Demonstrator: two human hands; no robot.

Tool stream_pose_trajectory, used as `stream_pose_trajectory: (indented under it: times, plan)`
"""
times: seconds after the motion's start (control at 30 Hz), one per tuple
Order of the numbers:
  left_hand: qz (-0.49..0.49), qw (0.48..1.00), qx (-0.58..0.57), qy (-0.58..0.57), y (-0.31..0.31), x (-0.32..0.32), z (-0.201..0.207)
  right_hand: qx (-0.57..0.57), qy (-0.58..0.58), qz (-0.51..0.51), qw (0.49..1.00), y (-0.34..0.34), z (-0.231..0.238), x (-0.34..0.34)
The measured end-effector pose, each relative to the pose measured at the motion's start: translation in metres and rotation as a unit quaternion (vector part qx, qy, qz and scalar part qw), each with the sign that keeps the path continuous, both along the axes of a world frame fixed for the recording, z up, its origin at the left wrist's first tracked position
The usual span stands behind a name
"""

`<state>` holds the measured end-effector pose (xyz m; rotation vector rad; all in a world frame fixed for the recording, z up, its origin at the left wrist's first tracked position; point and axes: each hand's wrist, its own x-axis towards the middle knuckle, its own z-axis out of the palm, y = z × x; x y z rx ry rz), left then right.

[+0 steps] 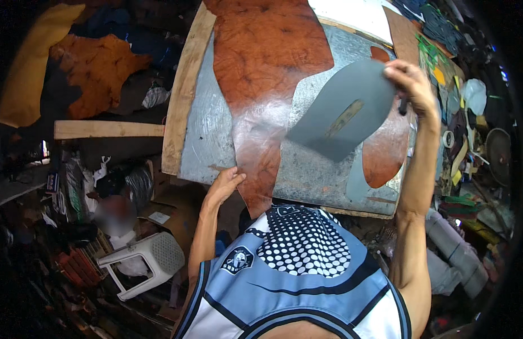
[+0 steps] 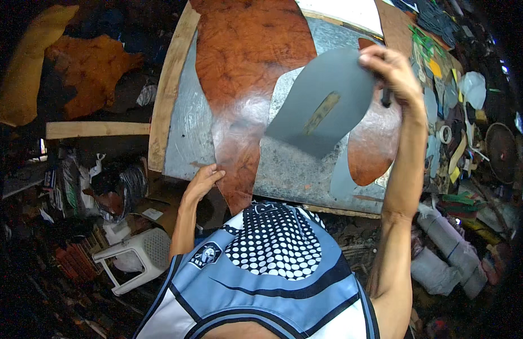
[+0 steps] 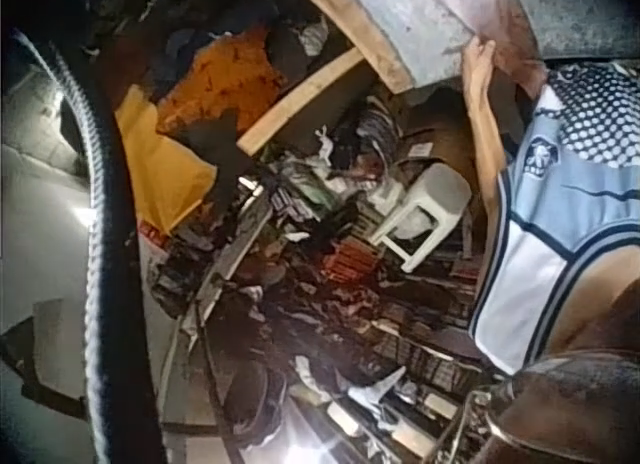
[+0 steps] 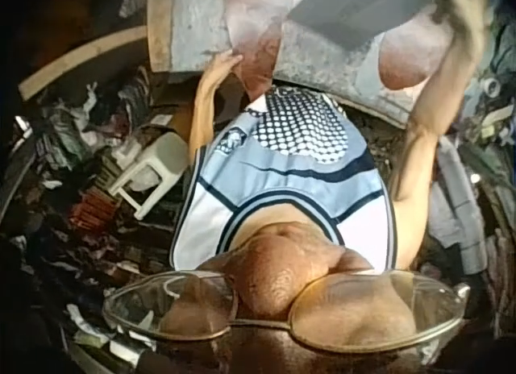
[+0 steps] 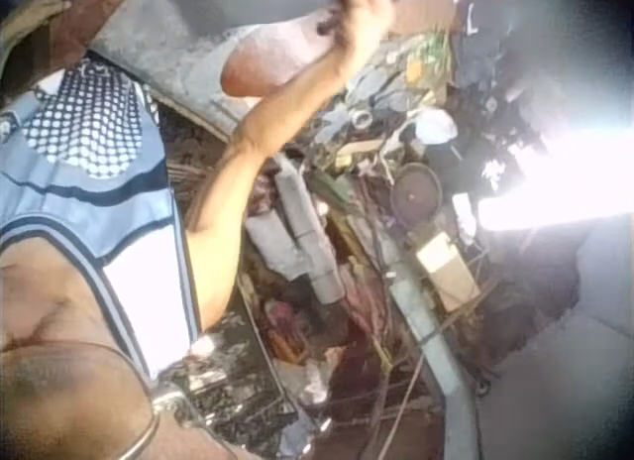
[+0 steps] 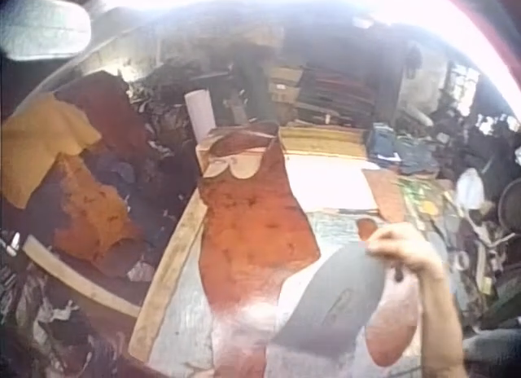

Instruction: Cut shoe components from a leather sheet using a metal template and a knife.

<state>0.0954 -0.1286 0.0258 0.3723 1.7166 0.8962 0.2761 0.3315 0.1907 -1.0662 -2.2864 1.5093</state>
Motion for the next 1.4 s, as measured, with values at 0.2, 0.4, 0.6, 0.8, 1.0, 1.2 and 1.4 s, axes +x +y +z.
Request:
stream_pose_trajectory:
  times: [0.2,0.4,0.6,0.8,1.0,1.2,1.4]
  plan:
    - [0.002,0.999,0.039,-0.013,0.004,0.009,-0.021,0.276,0.247,0.013,0.929,-0.040,0.087,-0.033]
    - [0.012,0.999,0.037,0.012,0.016,0.013,0.011,0.553,0.207,0.197,0.782,-0.137,-0.032,-0.092]
    - [-0.014,0.997,0.075,0.010,0.004,0.027,-0.032,0.325,-0.060,0.331,0.884,-0.233,-0.166,0.001]
    - [0.024,0.999,0.024,-0.014,-0.006,0.047,-0.037,0.183,-0.087,0.214,0.955,-0.258,-0.123,0.008]
    - [-0.129,0.991,-0.011,0.046,0.005,0.080,0.008,0.192,-0.105,0.067,0.973,-0.230,-0.122,0.012]
    - [-0.193,0.979,-0.022,0.061,-0.003,0.099,0.005,0.180,-0.115,0.006,0.977,-0.208,-0.130,0.015]
    - [-0.217,0.943,-0.062,0.245,-0.010,0.110,-0.047,0.217,-0.100,0.052,0.970,-0.217,-0.147,0.013]
